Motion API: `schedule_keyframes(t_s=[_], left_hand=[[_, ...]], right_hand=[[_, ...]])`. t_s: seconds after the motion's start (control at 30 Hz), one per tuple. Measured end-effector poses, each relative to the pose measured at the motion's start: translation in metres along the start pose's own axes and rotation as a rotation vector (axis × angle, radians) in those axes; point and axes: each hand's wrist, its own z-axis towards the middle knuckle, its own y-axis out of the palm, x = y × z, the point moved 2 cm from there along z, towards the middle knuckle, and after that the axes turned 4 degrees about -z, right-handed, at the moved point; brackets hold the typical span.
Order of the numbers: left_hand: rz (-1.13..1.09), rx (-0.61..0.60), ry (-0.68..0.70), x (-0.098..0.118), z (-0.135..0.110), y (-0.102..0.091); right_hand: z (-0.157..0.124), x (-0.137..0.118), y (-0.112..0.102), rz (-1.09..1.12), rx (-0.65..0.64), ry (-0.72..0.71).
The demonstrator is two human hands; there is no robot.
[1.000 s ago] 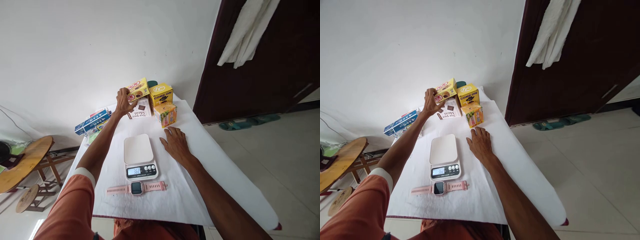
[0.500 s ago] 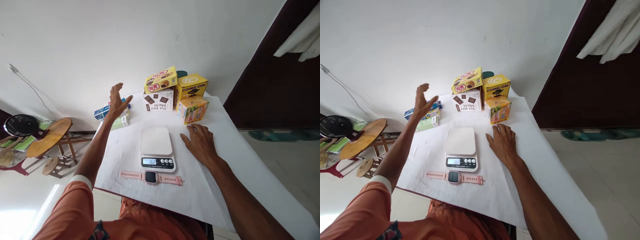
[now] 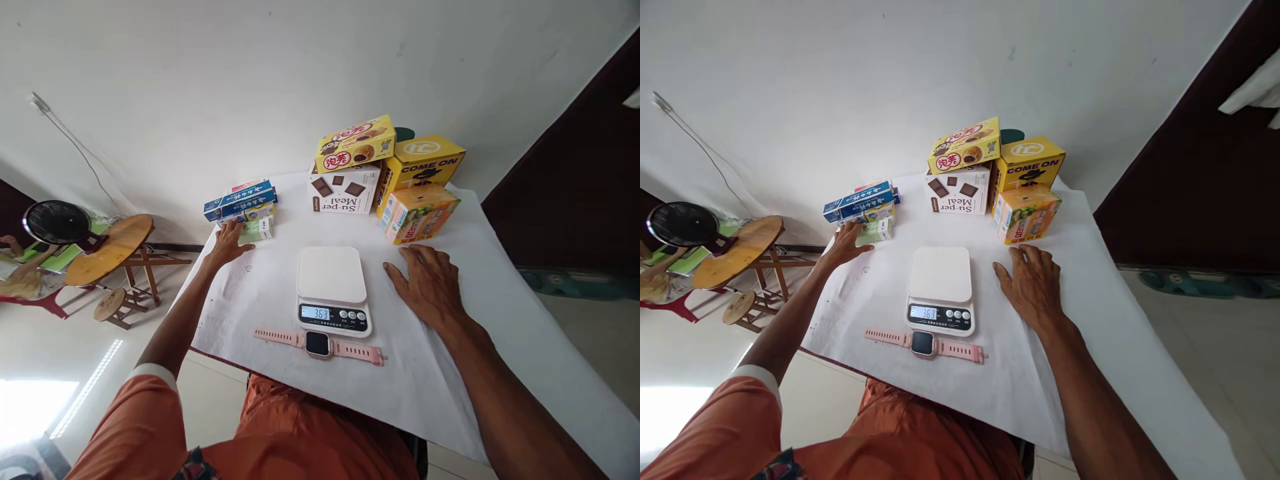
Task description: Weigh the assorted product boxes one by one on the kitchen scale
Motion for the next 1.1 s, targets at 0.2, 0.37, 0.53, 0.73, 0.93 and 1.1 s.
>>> schedule_keyframes(t_s=[0.2,0.37,0.53,0.73,0.93,1.1], left_hand=[[0.037,-0.005,-0.031,-0.003,0.007,0.001],[0.053,-0.034,-0.063,0.001,0.013,-0.004],[0.051,-0.023,-0.032,0.006,0.011,-0.007],[-0.086,-0.178,0.005,-0.004,-0.005,-0.008],[-0.208,-0.06,0.014,-0.002,-0.021,-0.027],[-0.292,0.001,0.242,0.061,-0.034,-0.054]], right_hand=[[0.0,0.0,-0.001,0.003,-0.026,0.02],[0.0,0.001,0.001,0.011,-0.006,0.019],[0.001,0.0,0.001,-0.005,-0.018,0.018],[0.002,-0.002,-0.002,-0.02,-0.059,0.037],[0.003,-0.003,-0.004,0.023,-0.059,0.035],[0.004,-0.005,-0.005,0.046,-0.07,0.037]])
